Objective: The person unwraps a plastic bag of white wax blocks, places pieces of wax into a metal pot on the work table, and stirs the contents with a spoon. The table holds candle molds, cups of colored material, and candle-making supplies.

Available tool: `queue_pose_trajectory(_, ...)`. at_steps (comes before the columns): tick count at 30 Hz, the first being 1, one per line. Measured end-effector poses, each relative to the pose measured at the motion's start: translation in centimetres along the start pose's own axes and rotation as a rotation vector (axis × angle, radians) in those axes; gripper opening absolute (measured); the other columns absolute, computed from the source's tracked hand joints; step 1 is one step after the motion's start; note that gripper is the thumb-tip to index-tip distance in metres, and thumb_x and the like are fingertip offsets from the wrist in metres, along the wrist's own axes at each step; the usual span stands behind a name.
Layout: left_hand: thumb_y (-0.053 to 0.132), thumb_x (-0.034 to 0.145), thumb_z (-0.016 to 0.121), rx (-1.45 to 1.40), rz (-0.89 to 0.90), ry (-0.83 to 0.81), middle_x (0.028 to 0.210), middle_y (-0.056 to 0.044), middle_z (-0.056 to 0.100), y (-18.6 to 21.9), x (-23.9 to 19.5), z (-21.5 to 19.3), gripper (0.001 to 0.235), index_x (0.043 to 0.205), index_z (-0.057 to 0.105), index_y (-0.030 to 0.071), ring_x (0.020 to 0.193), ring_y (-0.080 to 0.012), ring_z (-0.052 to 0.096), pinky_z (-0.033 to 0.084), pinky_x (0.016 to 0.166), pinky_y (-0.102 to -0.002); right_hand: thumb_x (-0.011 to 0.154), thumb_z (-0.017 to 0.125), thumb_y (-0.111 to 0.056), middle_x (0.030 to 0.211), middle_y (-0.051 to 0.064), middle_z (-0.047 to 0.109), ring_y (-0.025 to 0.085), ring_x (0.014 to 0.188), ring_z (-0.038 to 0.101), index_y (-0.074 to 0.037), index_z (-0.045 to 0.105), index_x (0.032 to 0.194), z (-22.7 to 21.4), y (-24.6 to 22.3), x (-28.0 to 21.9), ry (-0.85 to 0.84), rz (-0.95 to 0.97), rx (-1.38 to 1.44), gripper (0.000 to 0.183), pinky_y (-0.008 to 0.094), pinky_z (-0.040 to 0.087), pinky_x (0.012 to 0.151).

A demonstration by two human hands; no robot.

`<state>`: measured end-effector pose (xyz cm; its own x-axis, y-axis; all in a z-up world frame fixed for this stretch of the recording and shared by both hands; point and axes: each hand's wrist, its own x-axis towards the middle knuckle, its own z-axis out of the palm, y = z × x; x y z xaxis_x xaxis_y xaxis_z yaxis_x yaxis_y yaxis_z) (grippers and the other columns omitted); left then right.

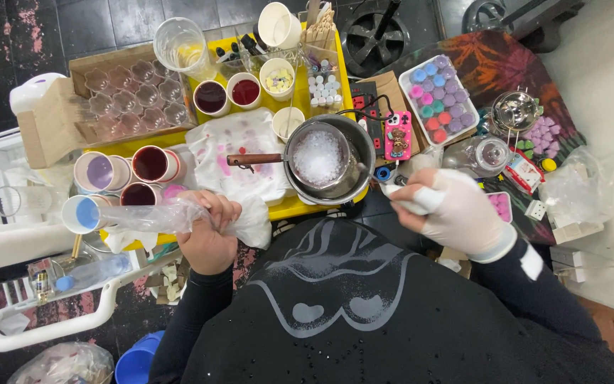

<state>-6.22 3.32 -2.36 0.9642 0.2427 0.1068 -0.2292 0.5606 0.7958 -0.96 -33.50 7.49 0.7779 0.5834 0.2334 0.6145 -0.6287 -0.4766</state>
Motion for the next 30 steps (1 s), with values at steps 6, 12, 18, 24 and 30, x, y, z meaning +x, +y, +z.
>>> queue_pose_trajectory(6, 0.018, 0.114, 0.051, -0.003, -0.008, -0.004, 0.082, -0.003, 0.043, 0.0, 0.1, 0.3, 0.012, 0.107, 0.05, 0.008, 0.072, -0.0154, 0.041, 0.041, 0.074, -0.037, 0.076, 0.084, -0.015, 0.086, 0.004, 0.062, 0.026, 0.074, 0.065, -0.014, 0.07, 0.098, 2.3, 0.1, 0.4, 0.055, -0.1, -0.032, 0.026, 0.041, 0.05, 0.062)
queue_pose_trajectory(12, 0.017, 0.113, 0.053, -0.011, -0.023, -0.007, 0.082, -0.002, 0.043, -0.1, 0.2, 0.1, 0.012, 0.107, 0.05, 0.008, 0.072, -0.0152, 0.04, 0.039, 0.073, -0.036, 0.079, 0.083, -0.016, 0.088, 0.002, 0.064, 0.025, 0.074, 0.066, -0.015, 0.069, 0.097, 2.9, 0.4, 0.5, 0.067, -0.064, -0.093, 0.023, 0.039, 0.051, 0.06)
queue_pose_trajectory(18, 0.015, 0.113, 0.05, 0.018, -0.01, 0.0, 0.082, -0.003, 0.044, -0.1, 0.4, 0.4, 0.01, 0.107, 0.05, 0.008, 0.071, -0.0154, 0.041, 0.041, 0.073, -0.037, 0.079, 0.082, -0.017, 0.087, 0.002, 0.065, 0.025, 0.073, 0.067, -0.015, 0.07, 0.096, 3.2, 0.9, 0.8, 0.066, -0.039, -0.122, 0.021, 0.039, 0.051, 0.058)
queue_pose_trajectory(24, 0.014, 0.113, 0.048, 0.014, -0.016, -0.036, 0.083, -0.004, 0.044, -0.1, 0.4, 0.3, 0.008, 0.108, 0.05, 0.008, 0.073, -0.0158, 0.041, 0.041, 0.074, -0.037, 0.079, 0.084, -0.017, 0.087, 0.002, 0.065, 0.024, 0.074, 0.067, -0.016, 0.072, 0.098, 3.7, 1.1, 0.7, 0.088, -0.021, -0.122, 0.022, 0.039, 0.052, 0.06)
queue_pose_trajectory(30, 0.012, 0.114, 0.046, 0.003, -0.035, -0.002, 0.082, -0.003, 0.044, -0.3, 0.4, 0.4, 0.009, 0.107, 0.05, 0.008, 0.072, -0.0157, 0.041, 0.041, 0.074, -0.037, 0.077, 0.084, -0.017, 0.088, 0.001, 0.066, 0.022, 0.075, 0.067, -0.016, 0.072, 0.098, 3.7, 1.1, 0.8, 0.098, -0.026, -0.158, 0.024, 0.039, 0.052, 0.06)
